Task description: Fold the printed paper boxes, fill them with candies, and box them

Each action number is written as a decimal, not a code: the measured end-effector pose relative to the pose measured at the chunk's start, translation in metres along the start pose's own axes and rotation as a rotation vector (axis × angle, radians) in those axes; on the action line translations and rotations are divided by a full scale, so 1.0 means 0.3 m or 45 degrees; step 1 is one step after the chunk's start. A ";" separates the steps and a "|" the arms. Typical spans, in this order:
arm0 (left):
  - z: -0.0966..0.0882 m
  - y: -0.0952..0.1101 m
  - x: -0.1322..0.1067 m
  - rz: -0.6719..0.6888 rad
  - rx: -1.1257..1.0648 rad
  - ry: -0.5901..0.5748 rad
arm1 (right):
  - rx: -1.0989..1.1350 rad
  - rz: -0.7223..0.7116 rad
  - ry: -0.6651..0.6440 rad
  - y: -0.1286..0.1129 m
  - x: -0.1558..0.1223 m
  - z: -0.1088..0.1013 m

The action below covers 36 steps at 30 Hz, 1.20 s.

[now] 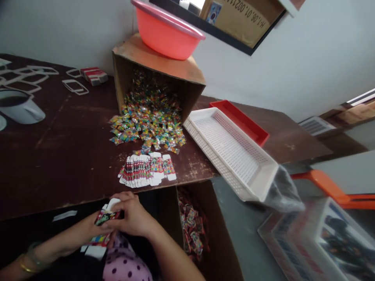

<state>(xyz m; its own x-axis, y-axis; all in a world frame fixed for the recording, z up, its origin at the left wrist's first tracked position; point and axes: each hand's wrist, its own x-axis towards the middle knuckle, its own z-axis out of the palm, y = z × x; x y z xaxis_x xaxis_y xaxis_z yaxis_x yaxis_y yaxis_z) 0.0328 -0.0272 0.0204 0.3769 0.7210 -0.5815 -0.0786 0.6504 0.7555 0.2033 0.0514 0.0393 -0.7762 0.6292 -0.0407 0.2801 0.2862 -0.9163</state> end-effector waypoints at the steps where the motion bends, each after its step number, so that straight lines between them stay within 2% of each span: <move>1: 0.007 0.005 0.003 0.017 0.040 0.006 | 0.007 -0.025 -0.052 0.001 0.005 -0.014; 4: 0.017 0.017 0.019 0.075 0.146 -0.009 | 0.116 -0.156 -0.220 -0.002 0.023 -0.059; 7: 0.002 0.017 0.032 0.149 0.217 0.157 | 0.239 -0.136 -0.240 -0.012 0.030 -0.072; 9: -0.019 0.011 0.033 0.195 0.271 0.268 | 0.208 -0.027 -0.113 -0.018 0.024 -0.053; 11: -0.038 0.005 0.026 0.226 0.278 0.320 | 0.137 0.064 0.042 -0.023 0.010 -0.021; 13: -0.050 0.002 0.014 0.282 0.241 0.365 | 0.185 0.112 0.166 -0.023 -0.003 0.017; 17: -0.053 -0.003 -0.010 0.450 0.156 0.572 | 0.651 0.230 0.435 0.001 -0.014 0.093; 19: -0.053 -0.010 -0.019 0.475 0.177 0.600 | 0.979 0.330 0.525 0.023 -0.015 0.122; 21: -0.055 -0.020 -0.031 0.459 0.269 0.556 | 1.310 0.432 0.472 0.046 -0.018 0.138; 24: -0.063 -0.028 -0.058 0.445 0.435 0.472 | 1.684 0.649 0.177 0.076 -0.024 0.135; 26: -0.065 -0.024 -0.079 0.480 0.516 0.435 | 1.796 0.797 -0.031 0.091 -0.024 0.130; 29: -0.062 -0.014 -0.098 0.466 0.505 0.445 | 1.749 0.867 -0.187 0.100 -0.016 0.142; 31: -0.057 -0.014 -0.096 0.391 0.310 0.479 | 1.576 0.821 -0.195 0.093 -0.008 0.157; 34: -0.058 -0.023 -0.076 0.235 -0.075 0.401 | 1.055 0.548 -0.029 0.066 0.000 0.172; 36: -0.066 -0.029 -0.065 0.138 -0.193 0.340 | 0.745 0.316 0.077 0.046 0.002 0.175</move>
<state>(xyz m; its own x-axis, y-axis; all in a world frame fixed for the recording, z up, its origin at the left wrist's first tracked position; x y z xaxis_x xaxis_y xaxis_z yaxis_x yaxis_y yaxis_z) 0.0078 -0.0421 0.0193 0.1046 0.8124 -0.5737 -0.2495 0.5798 0.7756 0.1770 0.0179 0.0057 -0.6895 0.6709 -0.2730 0.0796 -0.3044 -0.9492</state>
